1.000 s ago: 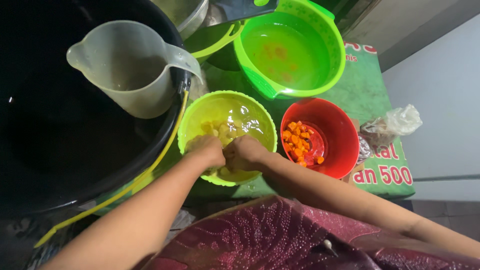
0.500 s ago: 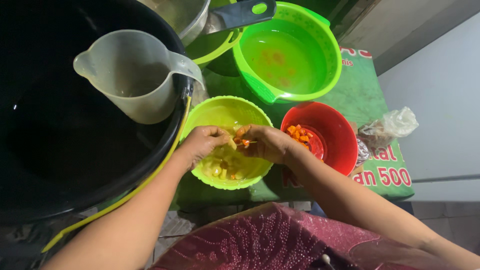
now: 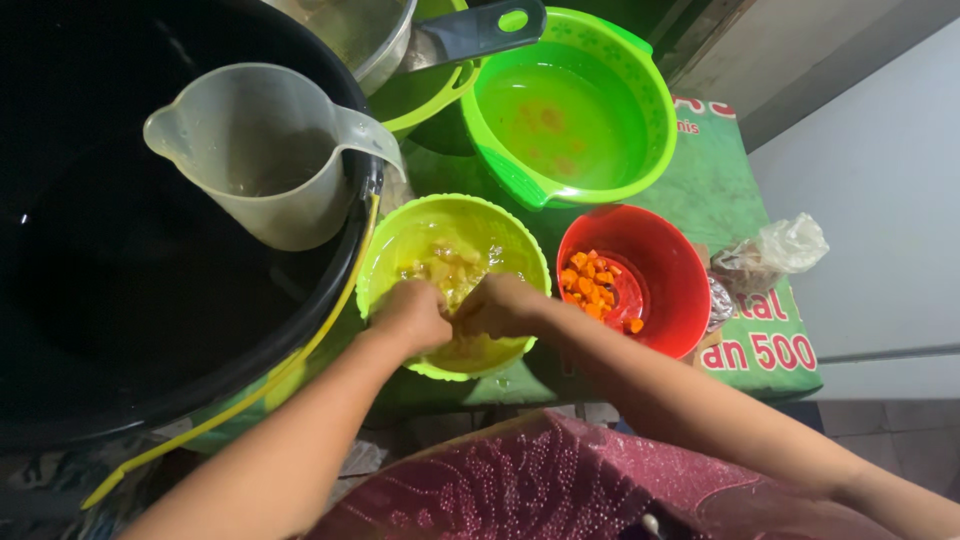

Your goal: The person washes chopped carrots and potatoes in a green bowl, then transfers them to a red bowl. They drain the water and grate a potato using a metal grater into the green bowl.

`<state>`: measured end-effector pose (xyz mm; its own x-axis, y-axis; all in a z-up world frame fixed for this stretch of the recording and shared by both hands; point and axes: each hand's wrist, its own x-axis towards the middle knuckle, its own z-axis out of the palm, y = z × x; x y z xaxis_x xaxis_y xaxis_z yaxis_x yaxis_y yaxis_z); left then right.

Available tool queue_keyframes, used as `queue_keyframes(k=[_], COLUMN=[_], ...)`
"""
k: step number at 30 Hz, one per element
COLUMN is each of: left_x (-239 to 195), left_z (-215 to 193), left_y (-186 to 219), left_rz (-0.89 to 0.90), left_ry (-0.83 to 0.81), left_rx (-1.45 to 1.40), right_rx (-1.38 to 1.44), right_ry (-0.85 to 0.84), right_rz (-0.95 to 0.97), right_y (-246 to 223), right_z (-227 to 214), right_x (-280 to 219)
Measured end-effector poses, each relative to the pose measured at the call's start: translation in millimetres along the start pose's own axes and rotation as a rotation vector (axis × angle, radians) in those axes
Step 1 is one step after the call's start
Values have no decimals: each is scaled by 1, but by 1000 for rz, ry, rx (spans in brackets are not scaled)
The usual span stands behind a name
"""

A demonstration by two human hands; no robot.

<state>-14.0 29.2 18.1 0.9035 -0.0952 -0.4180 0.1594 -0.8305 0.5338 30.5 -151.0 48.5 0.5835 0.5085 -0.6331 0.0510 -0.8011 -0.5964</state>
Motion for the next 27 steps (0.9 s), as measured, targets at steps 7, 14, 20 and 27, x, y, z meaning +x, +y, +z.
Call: queue_keyframes(k=[7, 14, 20, 27], left_x=[-7, -2, 0, -5], left_z=[-11, -17, -24, -11], left_y=[17, 24, 36, 26], left_rz=[-51, -111, -206, -105], left_ry=[-97, -172, -308, -177], left_rx=[209, 218, 284, 328], right_rx=[-486, -625, -654, -575], right_ry=[210, 195, 197, 141], right_rz=[41, -9, -22, 32], right_y=[-13, -10, -8, -10], right_z=[35, 42, 45, 40], right_x=[-1, 9, 14, 21])
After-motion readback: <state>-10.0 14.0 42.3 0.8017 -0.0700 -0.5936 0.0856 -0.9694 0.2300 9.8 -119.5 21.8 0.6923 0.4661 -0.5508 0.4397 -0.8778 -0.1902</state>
